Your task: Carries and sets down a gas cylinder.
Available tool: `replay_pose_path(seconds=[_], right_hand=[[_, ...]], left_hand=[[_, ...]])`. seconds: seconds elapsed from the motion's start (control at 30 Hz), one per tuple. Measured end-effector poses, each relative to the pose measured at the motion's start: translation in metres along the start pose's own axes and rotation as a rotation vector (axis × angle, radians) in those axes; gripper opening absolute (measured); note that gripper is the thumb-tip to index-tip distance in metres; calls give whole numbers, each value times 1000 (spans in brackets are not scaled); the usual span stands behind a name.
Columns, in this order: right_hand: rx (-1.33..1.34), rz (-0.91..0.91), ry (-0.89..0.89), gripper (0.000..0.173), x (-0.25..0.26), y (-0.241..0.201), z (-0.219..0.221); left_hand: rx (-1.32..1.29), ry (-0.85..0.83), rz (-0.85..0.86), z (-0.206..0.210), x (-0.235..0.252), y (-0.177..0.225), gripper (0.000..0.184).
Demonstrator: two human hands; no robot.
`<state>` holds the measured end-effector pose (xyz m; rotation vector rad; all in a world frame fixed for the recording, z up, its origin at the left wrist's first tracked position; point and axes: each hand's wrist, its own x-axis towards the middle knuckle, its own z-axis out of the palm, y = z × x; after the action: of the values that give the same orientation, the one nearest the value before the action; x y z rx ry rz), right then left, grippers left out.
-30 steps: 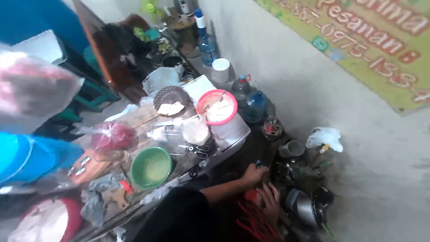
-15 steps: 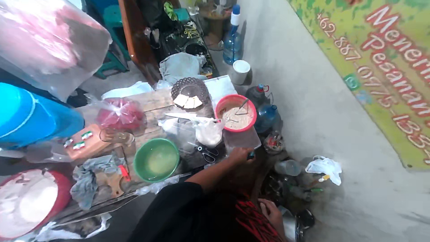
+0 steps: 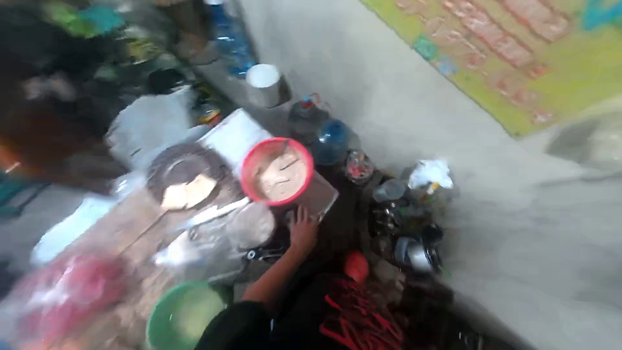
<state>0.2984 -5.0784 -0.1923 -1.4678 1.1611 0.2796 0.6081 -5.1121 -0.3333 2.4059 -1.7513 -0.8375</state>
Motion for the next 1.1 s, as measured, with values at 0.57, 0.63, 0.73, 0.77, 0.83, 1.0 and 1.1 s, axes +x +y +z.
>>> replay_pose_path(seconds=[0.57,0.63,0.73,0.77,0.83,1.0,1.1], right_hand=[[696,722,349,39,-16,162,211],[795,682,367,42,-35,153,202],[839,591,363,44,-52,179,233],[864,575,365,42,-60,189,242],[920,579,337,42,-80,205,253],[1148,570,581,45,-82,225,315],[1138,554,748,43,-104,212,295]], left_hand=[[871,-1218,414,162,-67,138,67],[959,-1241,483,160,-75,164,62],[1013,-1210,589,152,-106,195,63],[1031,-1159,596,153,-120,201,71],[1062,-1057,596,161,-151,217,85],[1019,-995,747,204,-188,256,83],[854,-1035,824,230,-187,283,74]])
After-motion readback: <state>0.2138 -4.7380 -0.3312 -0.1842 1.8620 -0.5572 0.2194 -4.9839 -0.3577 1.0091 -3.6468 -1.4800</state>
